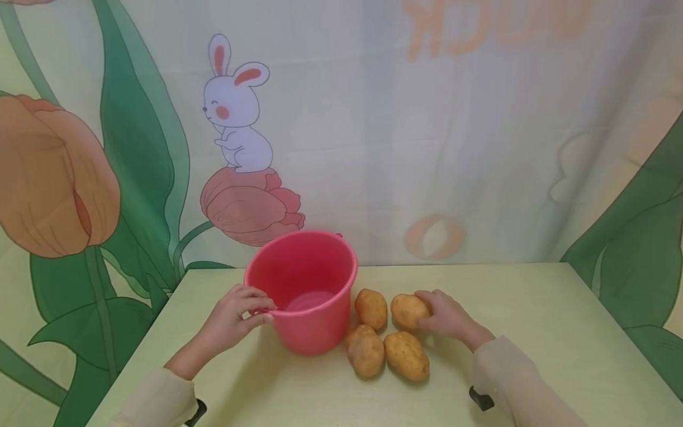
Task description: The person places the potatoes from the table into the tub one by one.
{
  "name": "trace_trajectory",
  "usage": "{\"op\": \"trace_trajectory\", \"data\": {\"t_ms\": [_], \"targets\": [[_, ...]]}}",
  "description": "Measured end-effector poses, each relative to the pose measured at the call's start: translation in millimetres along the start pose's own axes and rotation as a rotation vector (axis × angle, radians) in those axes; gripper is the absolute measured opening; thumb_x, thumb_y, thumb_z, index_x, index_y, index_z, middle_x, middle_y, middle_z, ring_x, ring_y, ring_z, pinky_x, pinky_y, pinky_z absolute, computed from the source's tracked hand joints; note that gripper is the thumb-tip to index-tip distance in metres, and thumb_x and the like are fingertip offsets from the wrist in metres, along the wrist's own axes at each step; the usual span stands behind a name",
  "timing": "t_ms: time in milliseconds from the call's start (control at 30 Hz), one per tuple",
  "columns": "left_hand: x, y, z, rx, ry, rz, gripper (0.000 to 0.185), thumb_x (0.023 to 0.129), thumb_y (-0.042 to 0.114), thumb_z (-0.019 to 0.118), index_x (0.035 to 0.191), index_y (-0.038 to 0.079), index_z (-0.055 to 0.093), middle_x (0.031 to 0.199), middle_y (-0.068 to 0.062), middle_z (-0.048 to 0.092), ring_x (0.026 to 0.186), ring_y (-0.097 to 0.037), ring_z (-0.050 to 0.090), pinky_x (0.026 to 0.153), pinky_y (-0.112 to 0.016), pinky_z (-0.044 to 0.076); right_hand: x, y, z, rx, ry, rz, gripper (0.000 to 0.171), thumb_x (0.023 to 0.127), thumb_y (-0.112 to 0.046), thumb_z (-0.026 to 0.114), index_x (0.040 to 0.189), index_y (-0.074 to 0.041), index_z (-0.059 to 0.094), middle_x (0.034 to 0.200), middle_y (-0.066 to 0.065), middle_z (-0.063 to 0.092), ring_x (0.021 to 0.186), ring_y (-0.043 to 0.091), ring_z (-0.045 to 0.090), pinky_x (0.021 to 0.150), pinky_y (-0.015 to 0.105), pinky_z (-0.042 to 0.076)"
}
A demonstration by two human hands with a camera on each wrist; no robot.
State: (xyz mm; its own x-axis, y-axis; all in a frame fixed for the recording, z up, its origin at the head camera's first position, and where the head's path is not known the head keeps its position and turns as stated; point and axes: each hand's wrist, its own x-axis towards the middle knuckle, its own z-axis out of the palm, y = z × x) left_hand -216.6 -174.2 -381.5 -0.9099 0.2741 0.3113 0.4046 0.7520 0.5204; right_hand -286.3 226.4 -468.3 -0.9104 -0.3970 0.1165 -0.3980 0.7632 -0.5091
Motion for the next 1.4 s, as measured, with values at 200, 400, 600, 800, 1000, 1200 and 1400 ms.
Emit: {"op": "trace_trajectory", "data": {"t_ms": [200, 400, 600, 800, 1000, 1200, 1400], "targets": [[0.3, -0.5, 0.5, 0.014, 0.002, 0.008, 0.025, 0.068, 0.018, 0.075, 0.092, 0.019, 0.07, 0.093, 0.004, 0.06, 0.094, -0.014, 0.049, 0.065, -0.022, 0.052, 0.2, -2.4, -4.1, -0.004, 0.005, -0.006, 0.056, 0.069, -0.016, 0.069, 0.118, 0.003, 0.05, 0.098, 0.019, 0.056, 0.085, 0.024, 0.053, 0.072, 0.04, 0.045], [0.1, -0.4, -0.2, 0.021, 0.0, 0.019, 0.025, 0.068, 0.018, 0.075, 0.092, 0.018, 0.07, 0.093, 0.004, 0.06, 0.094, -0.014, 0.049, 0.065, -0.023, 0.052, -0.3, -4.3, -7.1, 0.004, 0.007, -0.009, 0.056, 0.07, -0.016, 0.069, 0.119, 0.004, 0.049, 0.099, 0.02, 0.056, 0.086, 0.025, 0.053, 0.074, 0.042, 0.044], [0.6, 0.2, -0.3, 0.02, 0.002, 0.017, 0.025, 0.068, 0.018, 0.076, 0.092, 0.018, 0.07, 0.092, 0.004, 0.06, 0.093, -0.014, 0.049, 0.065, -0.023, 0.052, 1.1, -3.4, -8.7, 0.014, 0.004, 0.013, 0.056, 0.07, -0.014, 0.067, 0.12, 0.003, 0.049, 0.099, 0.019, 0.055, 0.085, 0.024, 0.052, 0.074, 0.041, 0.044], [0.7, 0.3, 0.5, 0.009, 0.003, 0.003, 0.025, 0.068, 0.017, 0.076, 0.092, 0.018, 0.07, 0.093, 0.005, 0.06, 0.093, -0.013, 0.049, 0.065, -0.024, 0.052, 0.7, -5.7, -14.8, 0.011, -0.003, -0.005, 0.055, 0.07, -0.013, 0.068, 0.119, 0.004, 0.049, 0.1, 0.019, 0.055, 0.087, 0.025, 0.052, 0.075, 0.043, 0.044], [-0.1, 0.5, 0.1, 0.013, 0.005, 0.008, 0.026, 0.068, 0.018, 0.075, 0.093, 0.018, 0.07, 0.093, 0.004, 0.06, 0.093, -0.014, 0.049, 0.065, -0.023, 0.052, 0.0, -8.8, -23.1, 0.0, -0.013, -0.033, 0.056, 0.071, -0.013, 0.068, 0.12, 0.005, 0.048, 0.103, 0.02, 0.055, 0.088, 0.026, 0.052, 0.075, 0.043, 0.044], [-0.2, 0.3, -0.2, 0.019, 0.002, 0.009, 0.025, 0.068, 0.02, 0.075, 0.093, 0.018, 0.069, 0.094, 0.004, 0.06, 0.094, -0.014, 0.049, 0.066, -0.022, 0.052, 0.3, -11.4, -29.0, 0.001, -0.018, -0.048, 0.056, 0.071, -0.012, 0.068, 0.12, 0.005, 0.048, 0.104, 0.021, 0.055, 0.09, 0.027, 0.052, 0.076, 0.044, 0.044], [0.5, -0.4, -0.1, 0.012, 0.004, 0.029, 0.025, 0.068, 0.019, 0.075, 0.093, 0.018, 0.069, 0.093, 0.004, 0.06, 0.093, -0.014, 0.049, 0.065, -0.021, 0.051, 0.4, -12.3, -32.1, 0.0, -0.03, -0.034, 0.056, 0.072, -0.013, 0.067, 0.122, 0.004, 0.047, 0.106, 0.022, 0.054, 0.091, 0.028, 0.052, 0.076, 0.044, 0.044]]}}
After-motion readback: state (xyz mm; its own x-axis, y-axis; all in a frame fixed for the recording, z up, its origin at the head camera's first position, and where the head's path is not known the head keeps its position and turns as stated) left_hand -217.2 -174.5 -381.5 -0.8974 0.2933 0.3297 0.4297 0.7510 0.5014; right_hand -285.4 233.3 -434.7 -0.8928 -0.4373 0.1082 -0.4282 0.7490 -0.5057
